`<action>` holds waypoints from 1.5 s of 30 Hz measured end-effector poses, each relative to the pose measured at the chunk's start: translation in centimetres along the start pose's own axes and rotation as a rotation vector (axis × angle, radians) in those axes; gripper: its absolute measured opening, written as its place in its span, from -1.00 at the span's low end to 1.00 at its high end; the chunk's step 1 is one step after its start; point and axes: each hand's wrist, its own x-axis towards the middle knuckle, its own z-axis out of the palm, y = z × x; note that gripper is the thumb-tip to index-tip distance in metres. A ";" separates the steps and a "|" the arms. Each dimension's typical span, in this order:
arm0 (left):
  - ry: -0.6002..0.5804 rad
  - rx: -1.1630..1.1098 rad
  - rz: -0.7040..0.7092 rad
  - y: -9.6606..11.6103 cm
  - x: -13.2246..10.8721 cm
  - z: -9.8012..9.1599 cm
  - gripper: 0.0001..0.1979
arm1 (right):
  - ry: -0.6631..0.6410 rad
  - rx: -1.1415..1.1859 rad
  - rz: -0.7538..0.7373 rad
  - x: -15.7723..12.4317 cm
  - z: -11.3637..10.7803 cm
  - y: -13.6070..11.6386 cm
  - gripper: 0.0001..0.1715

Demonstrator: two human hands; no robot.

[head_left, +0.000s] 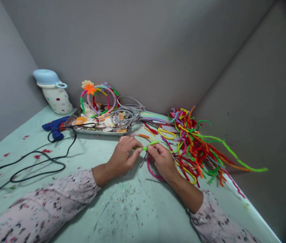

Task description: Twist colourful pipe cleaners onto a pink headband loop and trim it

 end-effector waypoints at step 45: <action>0.006 0.054 0.045 0.1 0.1 0.1 -0.89 | -0.020 -0.024 -0.089 -0.1 0.0 0.0 -0.78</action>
